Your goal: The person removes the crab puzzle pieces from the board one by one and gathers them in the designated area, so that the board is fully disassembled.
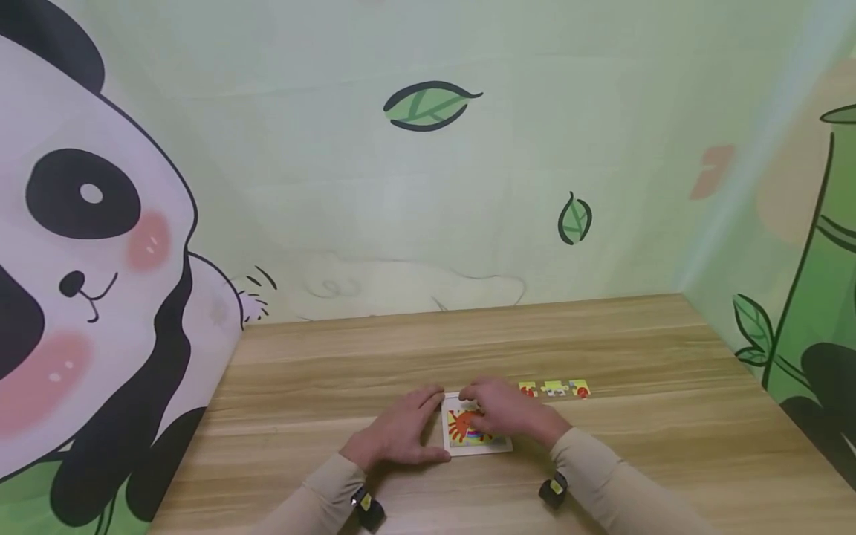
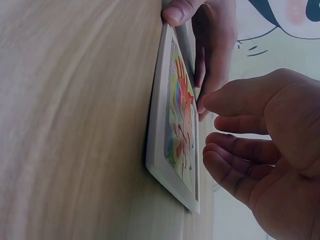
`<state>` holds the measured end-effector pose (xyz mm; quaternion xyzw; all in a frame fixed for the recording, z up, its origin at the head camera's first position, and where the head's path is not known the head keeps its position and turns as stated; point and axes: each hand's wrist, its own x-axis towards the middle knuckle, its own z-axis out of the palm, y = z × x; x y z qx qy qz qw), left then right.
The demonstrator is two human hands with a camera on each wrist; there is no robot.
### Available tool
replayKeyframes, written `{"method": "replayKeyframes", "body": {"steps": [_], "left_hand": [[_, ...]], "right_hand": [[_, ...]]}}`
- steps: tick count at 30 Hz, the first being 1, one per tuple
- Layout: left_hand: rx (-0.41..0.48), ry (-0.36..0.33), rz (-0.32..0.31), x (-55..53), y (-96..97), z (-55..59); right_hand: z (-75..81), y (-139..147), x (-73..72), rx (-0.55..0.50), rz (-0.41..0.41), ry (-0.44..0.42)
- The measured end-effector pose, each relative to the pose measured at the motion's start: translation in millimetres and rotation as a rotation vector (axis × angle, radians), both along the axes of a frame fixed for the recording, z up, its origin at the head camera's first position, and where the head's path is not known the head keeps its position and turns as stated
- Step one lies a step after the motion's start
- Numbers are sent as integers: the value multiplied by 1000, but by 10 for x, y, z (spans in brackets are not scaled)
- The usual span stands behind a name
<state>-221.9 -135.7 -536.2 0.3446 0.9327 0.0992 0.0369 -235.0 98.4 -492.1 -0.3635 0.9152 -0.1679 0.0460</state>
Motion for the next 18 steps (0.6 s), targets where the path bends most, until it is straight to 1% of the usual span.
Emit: {"method": "replayKeyframes", "body": {"steps": [5, 11, 18], "left_hand": [[12, 1, -2, 1, 0, -4], [38, 20, -10, 4, -1, 3], [34, 16, -7, 4, 2, 0]], "right_hand": [[2, -42, 3, 14, 9, 24], [12, -83, 15, 29, 15, 9], [8, -115, 19, 46, 17, -4]]}}
